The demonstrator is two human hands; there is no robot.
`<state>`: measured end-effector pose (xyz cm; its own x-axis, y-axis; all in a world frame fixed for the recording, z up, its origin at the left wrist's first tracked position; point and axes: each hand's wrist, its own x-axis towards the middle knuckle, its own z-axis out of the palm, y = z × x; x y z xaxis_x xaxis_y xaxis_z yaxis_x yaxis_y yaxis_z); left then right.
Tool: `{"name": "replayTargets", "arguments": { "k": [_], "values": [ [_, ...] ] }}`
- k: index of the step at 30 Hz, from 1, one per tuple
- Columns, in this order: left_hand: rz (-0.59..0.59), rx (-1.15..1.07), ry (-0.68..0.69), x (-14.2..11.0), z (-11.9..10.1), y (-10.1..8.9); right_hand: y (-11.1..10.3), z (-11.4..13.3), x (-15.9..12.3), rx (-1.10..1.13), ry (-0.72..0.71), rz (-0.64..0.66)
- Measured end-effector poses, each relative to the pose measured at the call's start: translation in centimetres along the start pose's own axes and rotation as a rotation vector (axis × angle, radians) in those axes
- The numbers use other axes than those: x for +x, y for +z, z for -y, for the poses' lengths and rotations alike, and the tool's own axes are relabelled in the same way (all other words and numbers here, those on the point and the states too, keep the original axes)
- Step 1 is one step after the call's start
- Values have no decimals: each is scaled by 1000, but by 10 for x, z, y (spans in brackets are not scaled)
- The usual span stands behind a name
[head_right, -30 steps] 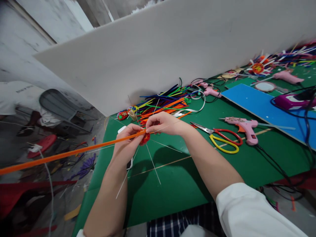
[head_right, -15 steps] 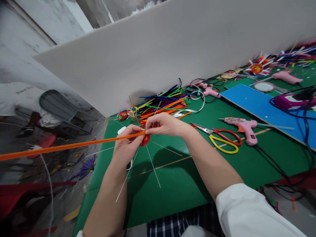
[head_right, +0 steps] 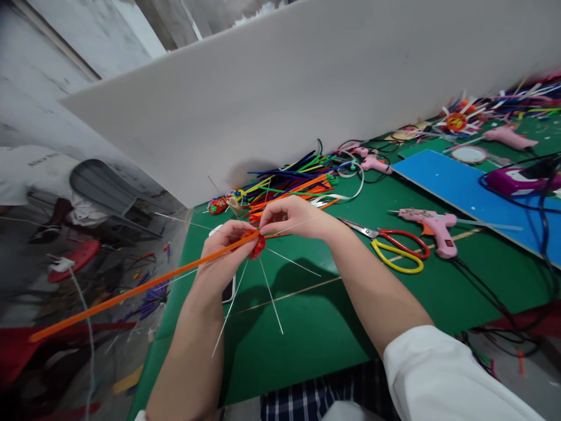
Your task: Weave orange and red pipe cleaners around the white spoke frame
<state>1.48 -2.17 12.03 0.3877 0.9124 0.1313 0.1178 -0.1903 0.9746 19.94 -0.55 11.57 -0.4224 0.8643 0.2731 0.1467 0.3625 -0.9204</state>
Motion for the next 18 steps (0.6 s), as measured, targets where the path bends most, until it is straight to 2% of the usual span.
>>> {"name": "replayTargets", "arguments": {
  "k": [8,18],
  "values": [
    [-18,34,8,1,1,1,2,5,0,-26,-33,37],
    [-17,75,-38,2,3,-1,-4,5,-2,-59,24,45]
  ]
}}
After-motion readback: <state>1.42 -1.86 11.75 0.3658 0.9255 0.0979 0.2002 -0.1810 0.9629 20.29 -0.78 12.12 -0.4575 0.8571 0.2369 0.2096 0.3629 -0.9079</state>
